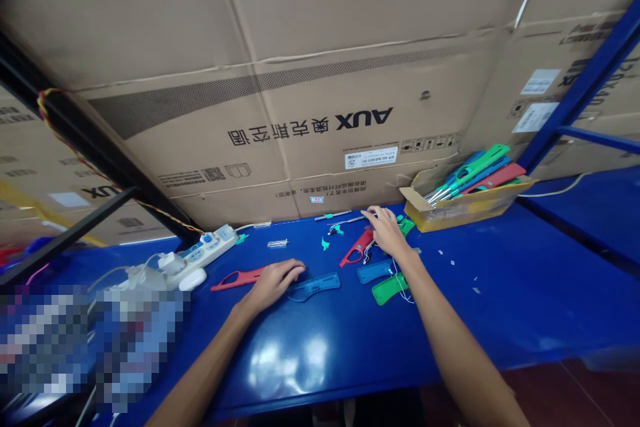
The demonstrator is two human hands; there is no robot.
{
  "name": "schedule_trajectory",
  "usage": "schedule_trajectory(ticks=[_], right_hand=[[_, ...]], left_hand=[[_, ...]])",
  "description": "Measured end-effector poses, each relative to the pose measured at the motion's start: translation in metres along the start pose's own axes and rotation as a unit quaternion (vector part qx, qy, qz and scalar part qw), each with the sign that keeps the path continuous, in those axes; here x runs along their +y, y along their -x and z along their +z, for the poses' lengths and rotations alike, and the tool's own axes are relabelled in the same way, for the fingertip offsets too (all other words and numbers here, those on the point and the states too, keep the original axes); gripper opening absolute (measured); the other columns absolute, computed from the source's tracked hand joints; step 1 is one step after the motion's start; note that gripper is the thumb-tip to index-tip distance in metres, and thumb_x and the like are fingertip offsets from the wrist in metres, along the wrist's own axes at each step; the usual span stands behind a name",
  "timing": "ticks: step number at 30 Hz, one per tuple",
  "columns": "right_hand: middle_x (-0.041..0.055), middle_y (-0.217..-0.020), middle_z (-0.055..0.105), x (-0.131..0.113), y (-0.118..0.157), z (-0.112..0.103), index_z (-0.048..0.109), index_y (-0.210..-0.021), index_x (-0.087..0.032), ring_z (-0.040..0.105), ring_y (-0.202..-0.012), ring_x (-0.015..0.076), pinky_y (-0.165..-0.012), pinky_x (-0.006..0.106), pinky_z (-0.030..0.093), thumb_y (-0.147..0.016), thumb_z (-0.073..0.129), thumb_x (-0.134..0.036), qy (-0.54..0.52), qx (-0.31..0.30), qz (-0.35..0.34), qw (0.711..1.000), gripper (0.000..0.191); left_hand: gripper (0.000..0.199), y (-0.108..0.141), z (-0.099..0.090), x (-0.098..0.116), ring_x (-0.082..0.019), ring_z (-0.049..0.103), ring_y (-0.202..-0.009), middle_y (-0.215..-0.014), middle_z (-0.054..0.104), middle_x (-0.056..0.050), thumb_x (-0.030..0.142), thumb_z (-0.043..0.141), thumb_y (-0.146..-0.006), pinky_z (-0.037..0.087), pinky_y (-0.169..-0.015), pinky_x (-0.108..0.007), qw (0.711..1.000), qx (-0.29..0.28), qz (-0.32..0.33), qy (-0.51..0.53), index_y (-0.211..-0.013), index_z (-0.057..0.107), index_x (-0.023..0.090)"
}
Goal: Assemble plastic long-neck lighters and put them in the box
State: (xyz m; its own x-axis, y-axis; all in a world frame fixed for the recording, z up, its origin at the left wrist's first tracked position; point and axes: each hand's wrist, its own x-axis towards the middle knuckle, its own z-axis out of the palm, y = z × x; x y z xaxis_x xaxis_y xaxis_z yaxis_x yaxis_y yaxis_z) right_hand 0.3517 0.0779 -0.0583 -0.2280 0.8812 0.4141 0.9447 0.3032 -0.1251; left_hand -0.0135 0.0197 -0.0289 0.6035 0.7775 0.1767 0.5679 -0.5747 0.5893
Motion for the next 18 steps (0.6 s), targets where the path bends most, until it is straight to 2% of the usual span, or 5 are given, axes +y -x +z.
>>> schedule_trajectory(ticks=[2, 4, 10, 15, 18], right_hand=[[0.0122, -0.149, 0.050, 0.002, 0.001, 0.000, 0.053, -0.142, -0.019, 0.044, -0.138, 0.0274, -0.114, 0.050, 0.033, -0.074, 0.040, 0.002, 0.005, 0.003, 0.005, 1.000, 0.073], [0.0116, -0.150, 0.050, 0.003, 0.003, 0.003, 0.051, -0.144, -0.018, 0.043, -0.139, 0.0265, -0.116, 0.051, 0.030, -0.073, 0.039, 0.003, 0.009, -0.002, 0.010, 1.000, 0.075], [0.0102, -0.129, 0.065, 0.005, 0.003, 0.011, 0.051, -0.144, -0.019, 0.055, -0.123, 0.0244, -0.112, 0.044, 0.035, -0.072, 0.041, 0.002, 0.010, -0.018, 0.011, 1.000, 0.075], [0.0146, -0.126, 0.063, 0.009, 0.005, 0.007, 0.063, -0.128, -0.016, 0.054, -0.116, 0.0290, -0.101, 0.046, 0.041, -0.075, 0.045, -0.003, 0.011, -0.014, 0.021, 1.000, 0.057], [0.0127, -0.120, 0.064, 0.009, 0.008, 0.002, 0.067, -0.114, -0.018, 0.056, -0.107, 0.0276, -0.093, 0.043, 0.043, -0.078, 0.046, -0.005, 0.005, -0.010, 0.018, 1.000, 0.043]], left_hand=[[0.037, 0.000, 0.000, 0.000, -0.017, 0.067, -0.085, -0.094, 0.073, -0.002, 0.045, 0.040, -0.105, 0.047, -0.081, -0.025, 1.000, 0.000, -0.002, 0.001, -0.108, 0.069, 0.024], [0.037, -0.001, 0.000, 0.000, -0.016, 0.066, -0.082, -0.092, 0.072, -0.001, 0.046, 0.039, -0.105, 0.046, -0.078, -0.025, 1.000, -0.001, -0.005, 0.005, -0.106, 0.069, 0.023], [0.048, -0.003, 0.001, -0.004, -0.013, 0.059, -0.070, -0.076, 0.064, 0.001, 0.048, 0.033, -0.106, 0.042, -0.072, -0.023, 1.000, 0.007, -0.016, 0.014, -0.082, 0.064, 0.019], [0.052, -0.003, 0.001, -0.004, -0.013, 0.058, -0.068, -0.073, 0.062, 0.001, 0.048, 0.031, -0.107, 0.041, -0.070, -0.024, 1.000, 0.015, -0.012, 0.012, -0.077, 0.061, 0.019], [0.052, -0.002, 0.001, -0.003, -0.013, 0.058, -0.068, -0.073, 0.062, 0.001, 0.047, 0.032, -0.107, 0.042, -0.069, -0.024, 1.000, 0.021, 0.000, 0.007, -0.076, 0.061, 0.019]])
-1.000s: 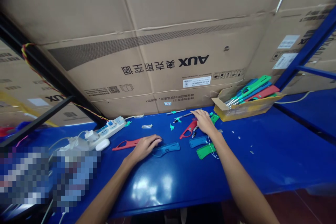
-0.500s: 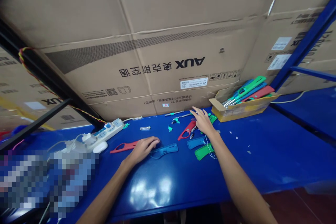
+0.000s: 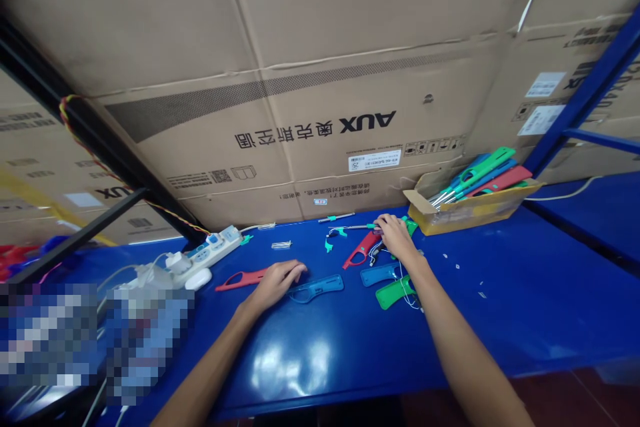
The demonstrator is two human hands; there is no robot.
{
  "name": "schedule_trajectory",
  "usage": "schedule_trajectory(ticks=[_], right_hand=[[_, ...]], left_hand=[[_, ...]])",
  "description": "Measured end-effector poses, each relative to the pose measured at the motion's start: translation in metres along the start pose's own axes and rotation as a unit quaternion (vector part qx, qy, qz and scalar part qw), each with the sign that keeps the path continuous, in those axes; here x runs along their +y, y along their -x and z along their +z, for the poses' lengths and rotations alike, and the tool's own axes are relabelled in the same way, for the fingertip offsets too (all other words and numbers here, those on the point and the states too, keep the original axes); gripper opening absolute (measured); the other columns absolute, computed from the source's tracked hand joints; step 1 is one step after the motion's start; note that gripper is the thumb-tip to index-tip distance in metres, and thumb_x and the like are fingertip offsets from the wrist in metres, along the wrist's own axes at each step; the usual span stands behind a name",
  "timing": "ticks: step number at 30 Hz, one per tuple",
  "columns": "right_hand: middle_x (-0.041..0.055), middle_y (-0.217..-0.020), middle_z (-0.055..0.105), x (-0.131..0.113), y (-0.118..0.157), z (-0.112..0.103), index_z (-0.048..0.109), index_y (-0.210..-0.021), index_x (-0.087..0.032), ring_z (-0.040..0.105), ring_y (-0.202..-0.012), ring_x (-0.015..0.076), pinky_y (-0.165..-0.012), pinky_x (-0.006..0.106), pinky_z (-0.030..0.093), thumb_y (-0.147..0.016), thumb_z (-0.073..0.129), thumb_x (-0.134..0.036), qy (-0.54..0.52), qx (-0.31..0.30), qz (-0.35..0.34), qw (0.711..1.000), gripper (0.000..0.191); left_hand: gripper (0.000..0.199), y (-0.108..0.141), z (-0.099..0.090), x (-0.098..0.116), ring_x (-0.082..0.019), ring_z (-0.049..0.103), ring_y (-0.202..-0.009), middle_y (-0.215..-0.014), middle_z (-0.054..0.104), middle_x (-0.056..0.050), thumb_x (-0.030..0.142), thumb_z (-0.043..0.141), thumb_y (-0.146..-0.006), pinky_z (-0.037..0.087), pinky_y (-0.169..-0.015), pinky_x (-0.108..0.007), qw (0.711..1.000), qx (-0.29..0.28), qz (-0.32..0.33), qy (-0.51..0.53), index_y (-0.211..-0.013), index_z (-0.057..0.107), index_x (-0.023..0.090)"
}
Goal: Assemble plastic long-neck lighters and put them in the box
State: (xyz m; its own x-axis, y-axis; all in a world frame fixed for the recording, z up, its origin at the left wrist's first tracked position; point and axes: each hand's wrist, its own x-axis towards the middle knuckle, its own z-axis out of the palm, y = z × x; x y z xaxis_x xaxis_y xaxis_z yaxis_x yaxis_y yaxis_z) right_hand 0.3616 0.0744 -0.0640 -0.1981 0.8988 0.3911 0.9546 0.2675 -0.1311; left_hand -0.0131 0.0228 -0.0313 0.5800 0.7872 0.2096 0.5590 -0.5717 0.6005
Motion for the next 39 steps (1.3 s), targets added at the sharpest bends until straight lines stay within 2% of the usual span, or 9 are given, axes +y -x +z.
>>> schedule_trajectory(ticks=[9, 14, 18, 24, 27, 30, 33, 36, 39], right_hand=[[0.0121, -0.102, 0.069, -0.036, 0.003, -0.032, 0.064, -0.107, -0.016, 0.059, -0.094, 0.0255, -0.083, 0.036, 0.043, -0.095, 0.039, -0.012, -0.057, 0.046, -0.029, 0.997, 0.027], [0.0120, -0.097, 0.069, -0.078, 0.008, -0.057, 0.064, -0.111, -0.015, 0.059, -0.091, 0.0258, -0.082, 0.037, 0.043, -0.104, 0.037, -0.028, -0.085, 0.079, -0.061, 0.991, 0.030], [0.0097, -0.092, 0.070, -0.119, 0.015, -0.070, 0.066, -0.111, -0.017, 0.059, -0.087, 0.0243, -0.077, 0.037, 0.045, -0.105, 0.037, -0.031, -0.100, 0.091, -0.121, 0.983, 0.033], [0.0072, -0.090, 0.073, -0.153, 0.025, -0.077, 0.068, -0.120, -0.021, 0.062, -0.080, 0.0216, -0.070, 0.034, 0.050, -0.103, 0.044, -0.026, -0.156, 0.119, -0.208, 0.958, 0.029], [0.0088, -0.110, 0.072, -0.155, 0.028, -0.076, 0.058, -0.137, -0.024, 0.065, -0.095, 0.0230, -0.078, 0.036, 0.055, -0.102, 0.047, -0.026, -0.193, 0.114, -0.218, 0.950, 0.036], [0.0122, -0.132, 0.062, -0.156, 0.031, -0.074, 0.038, -0.153, -0.027, 0.065, -0.103, 0.0222, -0.084, 0.037, 0.056, -0.101, 0.050, -0.026, -0.238, 0.147, -0.160, 0.947, 0.053], [0.0134, -0.131, 0.058, -0.160, 0.032, -0.071, 0.028, -0.158, -0.029, 0.065, -0.086, 0.0172, -0.076, 0.033, 0.058, -0.102, 0.049, -0.025, -0.314, 0.179, -0.060, 0.931, 0.060], [0.0102, -0.122, 0.064, -0.169, 0.033, -0.067, 0.034, -0.155, -0.030, 0.067, -0.094, 0.0182, -0.082, 0.034, 0.059, -0.102, 0.047, -0.025, -0.369, 0.126, -0.069, 0.918, 0.055], [0.0090, -0.129, 0.066, -0.180, 0.037, -0.059, 0.045, -0.150, -0.030, 0.064, -0.117, 0.0222, -0.097, 0.039, 0.056, -0.103, 0.046, -0.026, -0.385, 0.065, -0.110, 0.914, 0.047]], left_hand=[[0.035, 0.002, -0.004, 0.000, -0.016, 0.061, -0.090, -0.093, 0.068, -0.003, 0.036, 0.036, -0.108, 0.046, -0.091, -0.029, 0.995, 0.080, 0.051, -0.033, -0.099, 0.066, 0.020], [0.026, 0.006, -0.002, -0.001, -0.022, 0.057, -0.113, -0.118, 0.063, -0.010, 0.035, 0.046, -0.105, 0.044, -0.102, -0.038, 0.979, 0.186, 0.044, -0.067, -0.116, 0.064, 0.020], [0.031, 0.008, 0.000, 0.010, -0.030, 0.050, -0.128, -0.135, 0.057, -0.015, 0.034, 0.056, -0.100, 0.038, -0.109, -0.048, 0.938, 0.296, 0.052, -0.174, -0.128, 0.061, 0.022], [0.031, 0.009, -0.016, 0.020, -0.026, 0.060, -0.113, -0.122, 0.070, -0.008, 0.029, 0.052, -0.102, 0.036, -0.105, -0.047, 0.935, 0.244, 0.086, -0.243, -0.131, 0.062, 0.028], [0.026, 0.011, -0.024, 0.017, -0.023, 0.063, -0.102, -0.103, 0.076, -0.004, 0.028, 0.049, -0.104, 0.035, -0.104, -0.047, 0.944, 0.241, 0.074, -0.213, -0.121, 0.069, 0.027], [0.026, 0.011, -0.025, 0.016, -0.021, 0.062, -0.093, -0.094, 0.075, -0.004, 0.034, 0.049, -0.104, 0.037, -0.099, -0.044, 0.950, 0.268, 0.041, -0.152, -0.110, 0.072, 0.025], [0.035, 0.008, -0.021, 0.022, -0.021, 0.061, -0.090, -0.090, 0.074, -0.003, 0.039, 0.047, -0.104, 0.039, -0.094, -0.039, 0.955, 0.293, -0.014, -0.047, -0.088, 0.072, 0.022], [0.044, 0.005, -0.011, 0.033, -0.020, 0.062, -0.087, -0.085, 0.071, -0.002, 0.041, 0.042, -0.105, 0.042, -0.089, -0.035, 0.958, 0.268, -0.062, 0.082, -0.078, 0.069, 0.021], [0.043, 0.004, 0.002, 0.044, -0.019, 0.061, -0.086, -0.084, 0.070, -0.002, 0.040, 0.041, -0.106, 0.042, -0.091, -0.035, 0.970, 0.206, -0.037, 0.120, -0.078, 0.068, 0.020]])
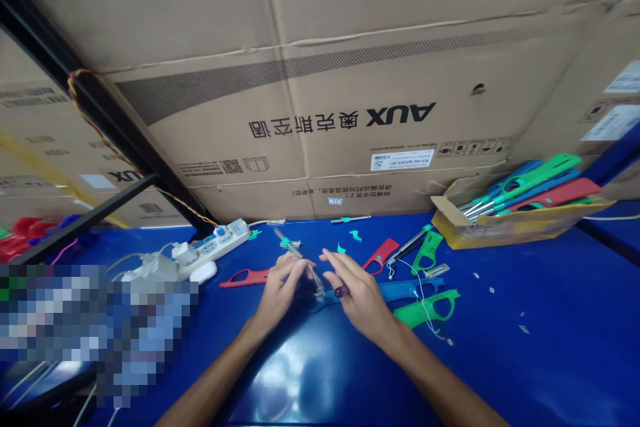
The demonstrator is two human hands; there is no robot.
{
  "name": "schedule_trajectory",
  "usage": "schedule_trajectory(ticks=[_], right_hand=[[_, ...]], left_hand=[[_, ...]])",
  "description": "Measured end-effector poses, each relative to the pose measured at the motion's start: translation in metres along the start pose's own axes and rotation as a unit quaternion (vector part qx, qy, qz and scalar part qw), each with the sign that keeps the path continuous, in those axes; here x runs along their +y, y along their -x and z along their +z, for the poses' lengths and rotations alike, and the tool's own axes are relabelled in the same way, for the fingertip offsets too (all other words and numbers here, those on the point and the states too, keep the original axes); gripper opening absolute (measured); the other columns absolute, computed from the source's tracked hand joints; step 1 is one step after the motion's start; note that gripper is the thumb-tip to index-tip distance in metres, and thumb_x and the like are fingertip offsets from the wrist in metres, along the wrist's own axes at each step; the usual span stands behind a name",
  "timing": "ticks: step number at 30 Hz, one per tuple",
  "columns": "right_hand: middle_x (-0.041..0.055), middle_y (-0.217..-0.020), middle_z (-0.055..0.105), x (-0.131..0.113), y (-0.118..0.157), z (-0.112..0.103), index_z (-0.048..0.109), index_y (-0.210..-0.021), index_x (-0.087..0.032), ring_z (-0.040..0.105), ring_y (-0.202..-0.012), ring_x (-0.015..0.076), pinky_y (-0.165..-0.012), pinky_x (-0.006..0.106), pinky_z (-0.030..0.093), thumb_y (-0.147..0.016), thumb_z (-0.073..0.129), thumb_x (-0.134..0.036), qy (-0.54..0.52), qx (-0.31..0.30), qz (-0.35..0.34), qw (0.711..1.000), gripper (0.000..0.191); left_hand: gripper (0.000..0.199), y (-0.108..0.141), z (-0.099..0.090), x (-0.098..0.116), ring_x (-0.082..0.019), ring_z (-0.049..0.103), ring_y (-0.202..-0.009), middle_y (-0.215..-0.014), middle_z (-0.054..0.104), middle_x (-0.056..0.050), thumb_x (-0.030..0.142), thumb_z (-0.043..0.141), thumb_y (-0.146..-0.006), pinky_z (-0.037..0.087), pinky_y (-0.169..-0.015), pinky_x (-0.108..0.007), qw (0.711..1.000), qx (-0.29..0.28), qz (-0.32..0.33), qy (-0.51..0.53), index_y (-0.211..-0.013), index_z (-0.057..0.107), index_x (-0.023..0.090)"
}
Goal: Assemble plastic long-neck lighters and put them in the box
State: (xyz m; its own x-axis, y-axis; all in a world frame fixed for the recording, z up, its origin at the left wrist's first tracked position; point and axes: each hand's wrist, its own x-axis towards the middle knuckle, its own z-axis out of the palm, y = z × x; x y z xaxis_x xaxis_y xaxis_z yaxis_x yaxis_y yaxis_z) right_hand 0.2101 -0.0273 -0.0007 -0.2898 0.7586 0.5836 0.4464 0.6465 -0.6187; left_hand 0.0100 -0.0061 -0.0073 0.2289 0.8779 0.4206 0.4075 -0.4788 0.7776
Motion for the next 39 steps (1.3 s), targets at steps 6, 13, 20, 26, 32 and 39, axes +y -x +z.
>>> schedule_trajectory(ticks=[6, 13, 20, 26, 32, 39], right_hand=[[0.0081, -0.129, 0.069, 0.008, 0.009, 0.018, 0.058, -0.139, -0.029, 0.066, -0.118, 0.0232, -0.099, 0.041, 0.057, -0.100, 0.048, -0.024, -0.011, -0.043, 0.023, 0.999, 0.041], [0.0078, -0.123, 0.070, 0.016, 0.003, 0.009, 0.066, -0.124, -0.024, 0.066, -0.115, 0.0209, -0.099, 0.038, 0.055, -0.098, 0.044, -0.015, -0.023, -0.077, 0.041, 0.996, 0.035], [0.0082, -0.115, 0.072, 0.024, 0.000, -0.002, 0.068, -0.118, -0.023, 0.069, -0.104, 0.0205, -0.090, 0.035, 0.055, -0.097, 0.043, -0.014, 0.008, -0.111, 0.046, 0.993, 0.034], [0.0063, -0.105, 0.076, 0.034, -0.002, -0.030, 0.073, -0.115, -0.026, 0.071, -0.096, 0.0265, -0.083, 0.038, 0.053, -0.093, 0.063, -0.040, 0.118, -0.237, 0.093, 0.960, 0.028], [0.0033, -0.084, 0.073, 0.032, -0.003, -0.038, 0.072, -0.113, -0.026, 0.068, -0.082, 0.0243, -0.068, 0.030, 0.046, -0.087, 0.069, -0.047, 0.150, -0.332, 0.157, 0.918, 0.033], [0.0101, -0.102, 0.075, 0.043, -0.004, -0.049, 0.071, -0.114, -0.024, 0.069, -0.096, 0.0306, -0.080, 0.037, 0.048, -0.095, 0.058, -0.044, 0.234, -0.278, 0.190, 0.912, 0.031]], left_hand=[[0.043, 0.006, 0.015, -0.005, -0.017, 0.056, -0.080, -0.079, 0.065, -0.002, 0.037, 0.037, -0.107, 0.042, -0.087, -0.035, 0.995, -0.079, 0.041, -0.046, -0.078, 0.062, 0.019], [0.029, -0.002, -0.002, -0.023, -0.021, 0.054, -0.115, -0.123, 0.063, -0.009, 0.022, 0.036, -0.106, 0.042, -0.101, -0.037, 0.977, -0.113, 0.105, -0.144, -0.124, 0.058, 0.021], [0.026, -0.008, -0.012, -0.050, -0.027, 0.044, -0.133, -0.137, 0.059, -0.006, 0.030, 0.053, -0.102, 0.032, -0.113, -0.049, 0.943, -0.155, 0.138, -0.261, -0.122, 0.068, 0.026], [0.027, -0.010, -0.020, -0.054, -0.024, 0.048, -0.129, -0.132, 0.063, -0.007, 0.034, 0.054, -0.101, 0.035, -0.111, -0.045, 0.943, -0.190, 0.141, -0.233, -0.121, 0.070, 0.026], [0.026, -0.013, -0.024, -0.056, -0.020, 0.058, -0.116, -0.118, 0.071, -0.004, 0.034, 0.047, -0.104, 0.032, -0.110, -0.044, 0.947, -0.173, 0.156, -0.220, -0.112, 0.071, 0.025], [0.025, -0.014, -0.036, -0.042, -0.019, 0.063, -0.100, -0.110, 0.073, -0.006, 0.031, 0.045, -0.106, 0.043, -0.093, -0.036, 0.959, -0.109, 0.186, -0.184, -0.118, 0.065, 0.021]])
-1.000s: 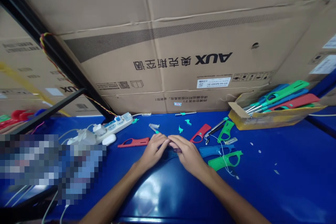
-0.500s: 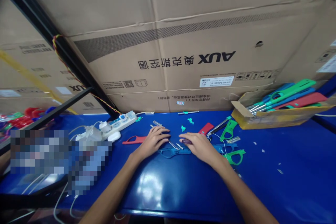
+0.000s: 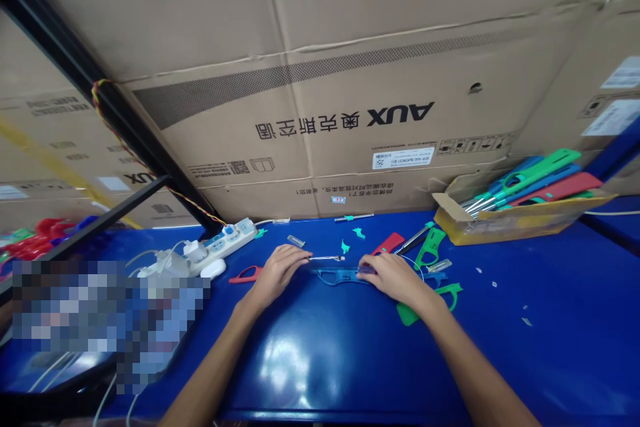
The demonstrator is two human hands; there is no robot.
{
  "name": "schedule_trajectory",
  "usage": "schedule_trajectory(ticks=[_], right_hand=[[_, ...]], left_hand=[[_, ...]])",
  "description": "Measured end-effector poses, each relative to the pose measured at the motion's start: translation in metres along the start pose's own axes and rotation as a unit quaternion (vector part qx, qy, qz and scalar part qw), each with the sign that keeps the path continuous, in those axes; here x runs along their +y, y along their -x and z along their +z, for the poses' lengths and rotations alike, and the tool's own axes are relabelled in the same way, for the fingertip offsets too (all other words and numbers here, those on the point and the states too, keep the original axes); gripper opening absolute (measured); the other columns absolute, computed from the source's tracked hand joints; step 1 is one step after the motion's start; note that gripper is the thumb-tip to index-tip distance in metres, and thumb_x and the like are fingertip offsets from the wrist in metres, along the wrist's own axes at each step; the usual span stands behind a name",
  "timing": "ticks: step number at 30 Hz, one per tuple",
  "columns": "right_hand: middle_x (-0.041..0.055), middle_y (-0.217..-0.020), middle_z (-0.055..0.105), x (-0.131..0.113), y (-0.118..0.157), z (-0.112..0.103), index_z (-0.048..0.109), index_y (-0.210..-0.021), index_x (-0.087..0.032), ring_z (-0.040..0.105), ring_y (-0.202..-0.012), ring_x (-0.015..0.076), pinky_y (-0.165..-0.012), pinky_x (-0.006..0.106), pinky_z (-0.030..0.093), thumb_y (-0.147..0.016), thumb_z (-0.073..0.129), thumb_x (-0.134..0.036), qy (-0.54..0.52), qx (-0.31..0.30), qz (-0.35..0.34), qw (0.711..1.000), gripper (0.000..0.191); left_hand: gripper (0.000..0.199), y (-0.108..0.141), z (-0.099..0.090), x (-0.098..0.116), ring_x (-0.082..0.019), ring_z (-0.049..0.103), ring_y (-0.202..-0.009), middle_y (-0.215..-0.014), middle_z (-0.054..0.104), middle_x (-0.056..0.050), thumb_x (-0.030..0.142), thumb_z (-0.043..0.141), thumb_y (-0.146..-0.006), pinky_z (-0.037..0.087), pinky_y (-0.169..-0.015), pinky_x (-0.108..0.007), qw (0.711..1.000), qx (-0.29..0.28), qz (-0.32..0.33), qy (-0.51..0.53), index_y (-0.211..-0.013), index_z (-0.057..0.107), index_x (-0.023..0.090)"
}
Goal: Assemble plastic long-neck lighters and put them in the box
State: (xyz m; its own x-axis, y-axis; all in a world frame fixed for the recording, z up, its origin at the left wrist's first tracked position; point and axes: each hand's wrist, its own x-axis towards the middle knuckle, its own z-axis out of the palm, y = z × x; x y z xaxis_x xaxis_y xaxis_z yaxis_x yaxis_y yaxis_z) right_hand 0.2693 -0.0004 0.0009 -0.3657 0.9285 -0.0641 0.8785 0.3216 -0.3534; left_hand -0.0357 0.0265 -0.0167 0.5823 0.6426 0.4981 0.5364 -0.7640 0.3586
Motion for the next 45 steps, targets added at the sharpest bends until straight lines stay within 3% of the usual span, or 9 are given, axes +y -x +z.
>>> schedule_trajectory(ticks=[3, 6, 11, 18, 33, 37, 41, 45], right_hand=[[0.0083, -0.099, 0.076, -0.006, 0.001, -0.003, 0.068, -0.122, -0.026, 0.070, -0.095, 0.0290, -0.081, 0.036, 0.048, -0.099, 0.049, -0.047, -0.020, 0.035, -0.010, 0.999, 0.036], [0.0036, -0.088, 0.077, -0.017, 0.001, -0.001, 0.062, -0.134, -0.029, 0.071, -0.082, 0.0238, -0.072, 0.031, 0.049, -0.098, 0.052, -0.049, -0.093, 0.082, -0.054, 0.991, 0.042], [0.0022, -0.074, 0.076, -0.030, -0.001, 0.012, 0.071, -0.119, -0.027, 0.070, -0.065, 0.0218, -0.060, 0.028, 0.045, -0.095, 0.056, -0.043, -0.139, 0.139, -0.053, 0.979, 0.032], [-0.0005, -0.071, 0.073, -0.028, -0.005, 0.019, 0.072, -0.098, -0.026, 0.065, -0.060, 0.0181, -0.059, 0.027, 0.043, -0.093, 0.058, -0.044, -0.207, 0.147, -0.057, 0.965, 0.023], [-0.0041, -0.061, 0.060, -0.021, -0.006, 0.022, 0.067, -0.097, -0.024, 0.050, -0.053, 0.0133, -0.057, 0.025, 0.038, -0.094, 0.059, -0.049, -0.216, 0.170, -0.103, 0.956, 0.026], [-0.0012, -0.070, 0.067, -0.021, -0.006, 0.021, 0.067, -0.099, -0.024, 0.056, -0.058, 0.0147, -0.059, 0.026, 0.042, -0.095, 0.057, -0.047, -0.208, 0.162, -0.109, 0.959, 0.025], [0.0045, -0.097, 0.074, -0.021, -0.005, 0.017, 0.068, -0.101, -0.024, 0.067, -0.081, 0.0191, -0.074, 0.031, 0.049, -0.098, 0.052, -0.043, -0.150, 0.125, -0.136, 0.971, 0.025], [0.0071, -0.106, 0.074, -0.018, -0.006, 0.021, 0.069, -0.106, -0.024, 0.069, -0.092, 0.0239, -0.080, 0.037, 0.052, -0.098, 0.051, -0.042, -0.090, 0.093, -0.138, 0.982, 0.026]], left_hand=[[0.026, 0.001, -0.004, 0.002, -0.020, 0.064, -0.099, -0.111, 0.072, -0.007, 0.031, 0.044, -0.106, 0.044, -0.087, -0.035, 1.000, 0.000, 0.003, 0.012, -0.120, 0.064, 0.021], [0.027, 0.002, -0.005, 0.003, -0.020, 0.064, -0.099, -0.111, 0.072, -0.007, 0.030, 0.043, -0.107, 0.044, -0.086, -0.034, 1.000, 0.006, -0.003, 0.013, -0.122, 0.063, 0.021], [0.027, 0.001, -0.004, 0.006, -0.020, 0.064, -0.098, -0.112, 0.072, -0.007, 0.030, 0.042, -0.107, 0.045, -0.086, -0.034, 1.000, 0.007, -0.014, 0.018, -0.124, 0.062, 0.021], [0.020, -0.001, -0.003, 0.012, -0.019, 0.062, -0.098, -0.107, 0.070, -0.005, 0.031, 0.050, -0.104, 0.046, -0.087, -0.033, 0.999, 0.000, -0.027, 0.038, -0.116, 0.063, 0.022], [0.013, -0.003, -0.002, 0.016, -0.018, 0.061, -0.094, -0.098, 0.065, -0.005, 0.032, 0.054, -0.102, 0.049, -0.085, -0.031, 0.996, 0.022, -0.036, 0.072, -0.104, 0.060, 0.020], [0.016, -0.002, -0.003, 0.016, -0.018, 0.062, -0.095, -0.101, 0.066, -0.006, 0.033, 0.052, -0.103, 0.049, -0.086, -0.031, 0.996, 0.012, -0.038, 0.076, -0.106, 0.060, 0.020], [0.020, -0.001, -0.001, 0.012, -0.020, 0.061, -0.101, -0.107, 0.067, -0.006, 0.032, 0.047, -0.105, 0.050, -0.091, -0.035, 0.998, -0.034, -0.028, 0.048, -0.112, 0.062, 0.020], [0.024, 0.001, 0.007, 0.004, -0.022, 0.061, -0.104, -0.111, 0.066, -0.007, 0.034, 0.047, -0.104, 0.050, -0.093, -0.039, 0.997, -0.062, -0.025, 0.024, -0.113, 0.065, 0.021]])
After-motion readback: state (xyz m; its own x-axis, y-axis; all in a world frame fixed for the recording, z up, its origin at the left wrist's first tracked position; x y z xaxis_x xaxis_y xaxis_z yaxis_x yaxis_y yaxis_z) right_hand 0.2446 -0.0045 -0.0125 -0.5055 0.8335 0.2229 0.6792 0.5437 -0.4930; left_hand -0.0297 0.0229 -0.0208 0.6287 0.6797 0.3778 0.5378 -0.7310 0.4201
